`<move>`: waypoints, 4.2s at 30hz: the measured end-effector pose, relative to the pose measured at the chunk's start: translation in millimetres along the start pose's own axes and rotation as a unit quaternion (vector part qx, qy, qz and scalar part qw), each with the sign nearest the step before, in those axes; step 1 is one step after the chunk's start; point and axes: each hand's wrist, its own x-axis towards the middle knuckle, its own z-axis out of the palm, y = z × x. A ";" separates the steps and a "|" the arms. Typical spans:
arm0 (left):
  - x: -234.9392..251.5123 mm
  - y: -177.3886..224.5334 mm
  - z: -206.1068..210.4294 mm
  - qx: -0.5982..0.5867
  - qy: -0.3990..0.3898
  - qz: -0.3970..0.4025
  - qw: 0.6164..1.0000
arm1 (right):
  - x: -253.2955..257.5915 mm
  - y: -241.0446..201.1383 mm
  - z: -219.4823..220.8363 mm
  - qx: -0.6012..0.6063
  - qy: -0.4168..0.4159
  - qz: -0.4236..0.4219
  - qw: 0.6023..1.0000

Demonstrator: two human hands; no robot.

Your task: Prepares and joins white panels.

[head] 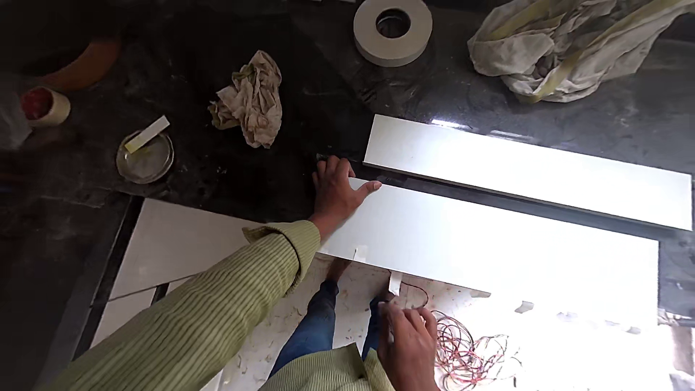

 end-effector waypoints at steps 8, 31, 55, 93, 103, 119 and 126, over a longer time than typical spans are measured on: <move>16.5 -13.0 -6.2 0.024 -0.058 0.103 0.993 | 96.5 -9.5 29.9 0.117 -0.076 -0.092 0.986; 13.2 -17.9 -6.4 -0.003 -0.045 0.101 0.994 | 141.7 -25.8 12.1 -0.074 -0.214 -0.264 0.938; 14.4 -20.8 -4.4 -0.007 -0.045 0.093 0.995 | 97.6 -101.1 103.2 0.088 0.027 0.098 0.991; 14.2 -21.0 -3.3 -0.009 -0.045 0.100 0.994 | 86.6 -80.3 114.8 0.141 0.075 0.049 0.986; 16.4 -18.4 0.1 -0.002 -0.038 0.109 0.993 | 23.7 -65.5 123.9 0.031 -0.009 -0.056 0.998; -12.1 1.1 -10.3 -0.006 -0.032 0.349 0.936 | -25.7 121.7 -93.7 0.209 0.371 0.511 0.747; -90.5 43.2 -17.9 0.184 -0.277 0.334 0.882 | -14.8 309.0 -170.4 0.419 0.370 0.573 0.599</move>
